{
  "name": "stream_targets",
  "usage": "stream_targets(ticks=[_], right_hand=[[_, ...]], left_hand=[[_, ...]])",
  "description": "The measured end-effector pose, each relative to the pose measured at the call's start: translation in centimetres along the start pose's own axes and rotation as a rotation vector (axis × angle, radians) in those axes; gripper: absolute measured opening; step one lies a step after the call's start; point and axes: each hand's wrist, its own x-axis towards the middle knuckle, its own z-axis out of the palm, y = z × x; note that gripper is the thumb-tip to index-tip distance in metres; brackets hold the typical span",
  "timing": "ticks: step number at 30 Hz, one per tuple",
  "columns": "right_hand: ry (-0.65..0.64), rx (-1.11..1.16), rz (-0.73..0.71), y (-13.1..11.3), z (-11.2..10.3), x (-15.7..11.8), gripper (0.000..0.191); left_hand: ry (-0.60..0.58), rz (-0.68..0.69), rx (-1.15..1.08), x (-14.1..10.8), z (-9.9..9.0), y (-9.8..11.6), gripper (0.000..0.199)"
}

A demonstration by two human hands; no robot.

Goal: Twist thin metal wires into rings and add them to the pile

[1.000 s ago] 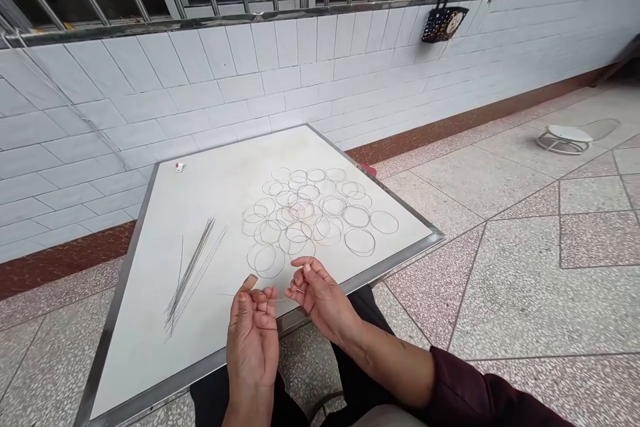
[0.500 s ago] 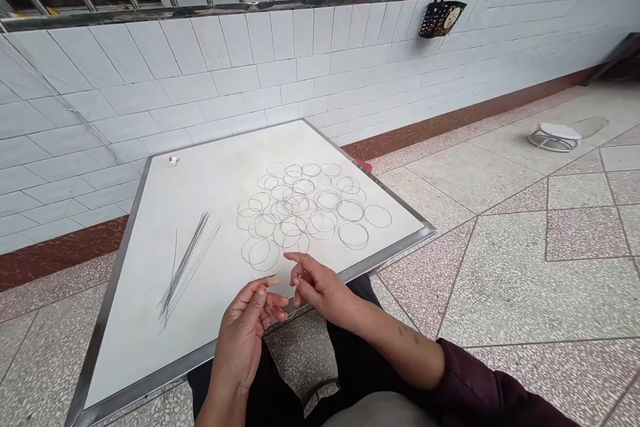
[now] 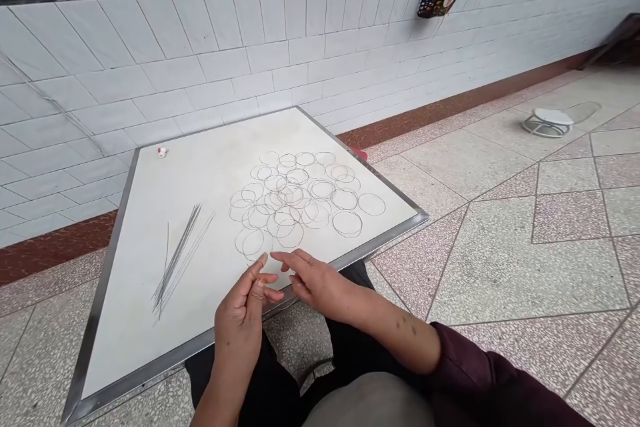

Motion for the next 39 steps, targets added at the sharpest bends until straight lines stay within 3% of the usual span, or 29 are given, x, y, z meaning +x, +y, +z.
stream_targets(ticks=[3, 8, 11, 17, 21, 24, 32, 39], right_hand=[[-0.046, -0.083, -0.001, -0.5, -0.2, 0.0, 0.058], [-0.121, -0.224, -0.037, -1.1, -0.6, -0.1, 0.056], [-0.151, -0.294, -0.048, -1.0, -0.5, -0.2, 0.056], [-0.094, -0.247, -0.119, -0.2, -0.3, -0.2, 0.045], [0.007, -0.190, -0.128, -0.2, -0.3, 0.0, 0.036], [0.072, -0.200, -0.131, 0.0, -0.1, 0.0, 0.043], [0.078, -0.263, -0.262, 1.6, 0.4, 0.0, 0.055], [0.067, -0.225, -0.295, 1.4, -0.1, 0.1, 0.040]], left_hand=[[0.065, 0.116, 0.195, -0.4, 0.6, 0.0, 0.046], [-0.043, 0.334, 0.579, -0.6, 0.8, -0.5, 0.045], [-0.034, 0.483, 0.770, -0.4, 0.7, -1.1, 0.043], [0.041, 0.632, 0.925, -0.1, 0.4, -1.5, 0.030], [0.048, 0.592, 0.984, -0.1, -0.1, -1.4, 0.023], [0.007, 0.525, 1.014, 0.0, -0.3, -1.4, 0.024], [-0.104, 0.298, 0.909, 0.3, -0.2, -0.1, 0.027], [-0.217, 0.110, 0.643, 1.1, 0.0, 0.5, 0.030]])
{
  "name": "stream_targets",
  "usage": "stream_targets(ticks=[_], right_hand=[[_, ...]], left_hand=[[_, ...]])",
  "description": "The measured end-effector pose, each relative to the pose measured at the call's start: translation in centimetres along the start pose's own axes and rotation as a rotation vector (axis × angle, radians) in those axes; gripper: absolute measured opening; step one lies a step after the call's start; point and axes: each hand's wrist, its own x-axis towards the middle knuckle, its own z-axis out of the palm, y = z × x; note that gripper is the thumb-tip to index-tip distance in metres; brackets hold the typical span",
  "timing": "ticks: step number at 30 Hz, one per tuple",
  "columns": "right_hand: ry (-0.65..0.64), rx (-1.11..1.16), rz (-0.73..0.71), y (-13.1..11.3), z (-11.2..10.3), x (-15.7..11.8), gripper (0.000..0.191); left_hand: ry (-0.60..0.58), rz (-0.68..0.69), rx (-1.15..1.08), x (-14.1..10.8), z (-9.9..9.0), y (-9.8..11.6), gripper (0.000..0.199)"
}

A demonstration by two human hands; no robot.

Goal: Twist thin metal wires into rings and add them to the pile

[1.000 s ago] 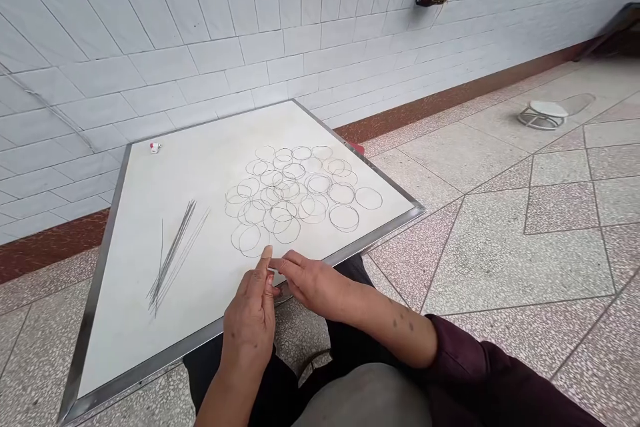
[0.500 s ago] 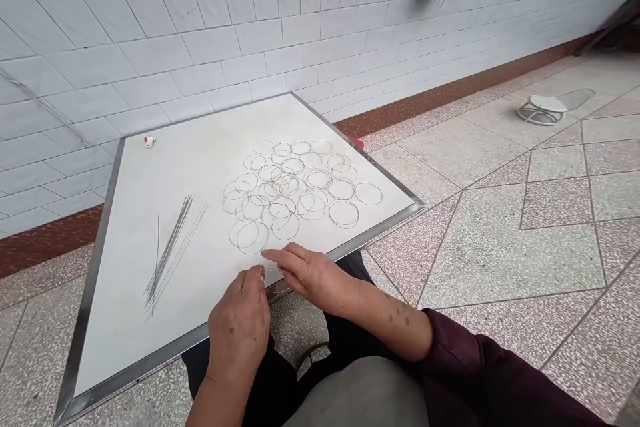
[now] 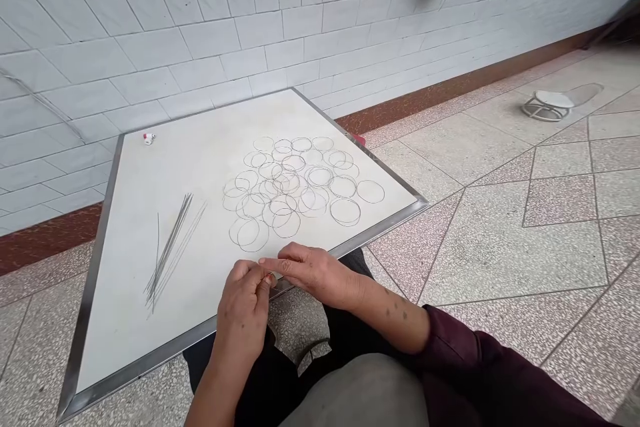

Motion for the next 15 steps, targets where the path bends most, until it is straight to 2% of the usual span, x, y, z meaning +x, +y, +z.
stream_targets(ticks=[4, 8, 12, 15], right_hand=[[0.005, 0.067, -0.014, 0.4, -0.5, 0.0, 0.034], [-0.009, 0.100, -0.008, 0.8, -0.9, -0.2, 0.025], [0.022, 0.217, 0.019, 0.6, -0.9, 0.0, 0.024], [0.160, 0.322, 0.113, 0.4, -1.2, 0.3, 0.025]], left_hand=[[-0.131, -0.049, -0.398, 0.3, 0.2, -0.6, 0.026], [-0.254, -0.182, -0.765, 0.1, 0.5, -0.7, 0.026], [-0.248, -0.303, -0.964, -0.3, 0.7, -0.4, 0.026], [-0.204, -0.336, -1.022, -0.4, 0.8, -0.2, 0.027]])
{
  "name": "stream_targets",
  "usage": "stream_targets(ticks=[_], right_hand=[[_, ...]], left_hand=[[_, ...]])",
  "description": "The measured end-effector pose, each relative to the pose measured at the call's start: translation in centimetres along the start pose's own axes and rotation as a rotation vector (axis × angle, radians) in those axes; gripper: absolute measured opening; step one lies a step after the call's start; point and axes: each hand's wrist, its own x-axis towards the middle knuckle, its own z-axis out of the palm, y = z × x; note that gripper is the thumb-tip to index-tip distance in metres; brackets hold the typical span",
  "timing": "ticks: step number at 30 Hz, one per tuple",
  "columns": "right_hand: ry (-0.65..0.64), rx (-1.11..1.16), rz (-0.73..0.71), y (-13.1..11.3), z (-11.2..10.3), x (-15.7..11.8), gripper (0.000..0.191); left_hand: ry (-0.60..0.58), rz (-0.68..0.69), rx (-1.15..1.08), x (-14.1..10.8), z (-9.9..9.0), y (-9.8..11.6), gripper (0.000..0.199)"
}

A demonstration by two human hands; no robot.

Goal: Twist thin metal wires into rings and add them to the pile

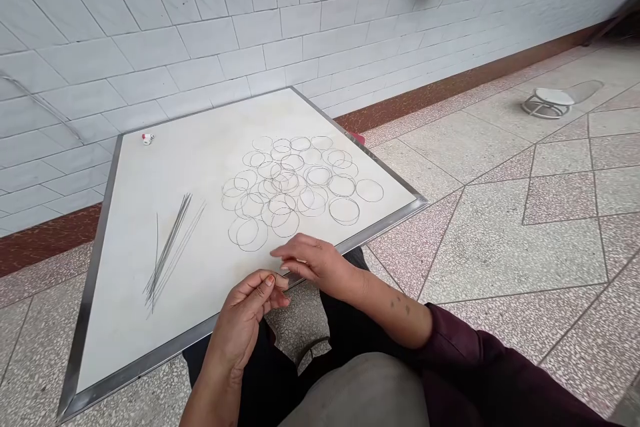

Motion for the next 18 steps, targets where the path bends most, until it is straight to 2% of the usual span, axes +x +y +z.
stream_targets(ticks=[2, 3, 4, 6, 8, 9, 12, 14, 18], right_hand=[[0.104, 0.075, 0.123, -0.4, -0.4, 0.2, 0.024], [0.108, 0.145, 0.213, -0.6, -0.7, 0.3, 0.026], [0.052, 0.248, 0.316, -0.9, -1.0, 0.3, 0.031], [-0.261, 0.512, 0.482, -1.4, -1.3, 0.2, 0.037], [-0.585, 0.702, 0.533, -1.8, -0.9, 0.0, 0.034], [-0.587, 0.749, 0.541, -1.9, -0.4, 0.0, 0.035], [-0.244, 0.886, 0.604, -1.6, 1.6, -0.2, 0.041], [-0.113, 0.899, 0.644, -0.9, 2.8, -0.1, 0.039], [0.086, 0.615, 0.646, 1.1, 4.0, 0.8, 0.036]], left_hand=[[0.063, 0.043, -0.077, 0.1, 0.1, -0.1, 0.026], [0.114, 0.085, -0.145, 0.1, 0.2, -0.1, 0.025], [0.176, 0.141, -0.230, 0.3, 0.2, -0.1, 0.024], [0.291, 0.267, -0.412, 0.5, 0.2, -0.1, 0.019], [0.333, 0.355, -0.551, 0.7, 0.1, -0.1, 0.013], [0.327, 0.375, -0.595, 0.7, 0.1, 0.0, 0.011], [0.274, 0.358, -0.657, 0.6, 0.0, 0.0, 0.012], [0.250, 0.329, -0.683, 0.6, 0.0, -0.1, 0.015], [0.231, 0.342, -0.774, 1.1, -0.1, 0.0, 0.017]])
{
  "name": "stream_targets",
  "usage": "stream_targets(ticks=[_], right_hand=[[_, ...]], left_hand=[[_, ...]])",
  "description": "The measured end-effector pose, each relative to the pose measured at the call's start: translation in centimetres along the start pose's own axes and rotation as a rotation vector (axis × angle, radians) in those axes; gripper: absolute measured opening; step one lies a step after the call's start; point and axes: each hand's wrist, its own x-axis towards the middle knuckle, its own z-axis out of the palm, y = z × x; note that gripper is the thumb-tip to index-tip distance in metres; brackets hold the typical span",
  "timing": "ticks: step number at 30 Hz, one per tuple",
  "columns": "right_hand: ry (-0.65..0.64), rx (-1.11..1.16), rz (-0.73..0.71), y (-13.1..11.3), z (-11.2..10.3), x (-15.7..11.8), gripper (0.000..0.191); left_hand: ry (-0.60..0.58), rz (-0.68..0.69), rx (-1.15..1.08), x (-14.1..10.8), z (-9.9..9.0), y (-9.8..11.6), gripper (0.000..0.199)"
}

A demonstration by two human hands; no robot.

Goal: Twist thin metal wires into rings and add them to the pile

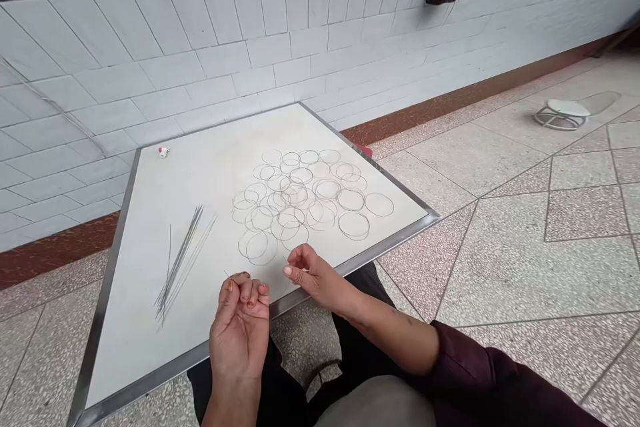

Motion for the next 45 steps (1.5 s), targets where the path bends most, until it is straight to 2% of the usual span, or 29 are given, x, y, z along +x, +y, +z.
stream_targets(ticks=[1, 3, 6, 8, 11, 15, 20, 26, 29, 33, 40, 45], right_hand=[[0.069, -0.047, -0.033, 0.1, -0.1, 0.7, 0.037], [0.111, -0.028, -0.075, -0.2, -0.1, 2.3, 0.039], [0.018, 0.073, -0.082, -1.3, 0.0, 4.7, 0.030], [-0.029, 0.047, -0.104, -2.1, 0.0, 6.1, 0.025], [-0.027, -0.052, -0.169, -3.0, -0.3, 8.2, 0.023], [-0.017, -0.177, -0.268, -4.0, -1.7, 10.9, 0.028], [-0.023, -0.228, -0.314, -4.2, -3.9, 13.4, 0.031], [-0.083, -0.445, -0.436, -2.1, -5.7, 13.7, 0.025], [-0.122, -0.562, -0.486, -1.6, -5.9, 13.5, 0.022], [-0.171, -0.650, -0.588, -1.0, -5.7, 13.4, 0.028], [-0.227, -0.859, -0.636, -1.8, -5.3, 12.6, 0.033], [-0.241, -0.927, -0.681, -2.5, -5.4, 12.3, 0.037]], left_hand=[[0.001, 0.004, -0.018, 0.3, 0.1, 0.0, 0.017], [-0.004, 0.004, -0.036, 1.1, 0.4, 0.0, 0.018], [-0.047, -0.005, -0.003, 2.7, 0.9, 0.0, 0.021], [-0.080, -0.014, 0.055, 4.1, 1.1, 0.1, 0.020], [-0.096, -0.018, 0.140, 6.6, 1.3, 0.4, 0.010], [-0.118, -0.087, 0.327, 10.4, 1.9, 0.8, 0.024], [-0.212, -0.121, 0.566, 14.1, 2.9, 1.4, 0.023], [-0.274, -0.240, 0.701, 16.1, 2.1, 1.1, 0.026], [-0.281, -0.299, 0.715, 16.5, 1.3, 1.0, 0.024], [-0.299, -0.336, 0.743, 16.6, 0.6, 1.2, 0.022], [-0.341, -0.408, 0.805, 16.5, 0.2, 1.5, 0.022], [-0.345, -0.423, 0.813, 16.4, 0.3, 1.4, 0.026]])
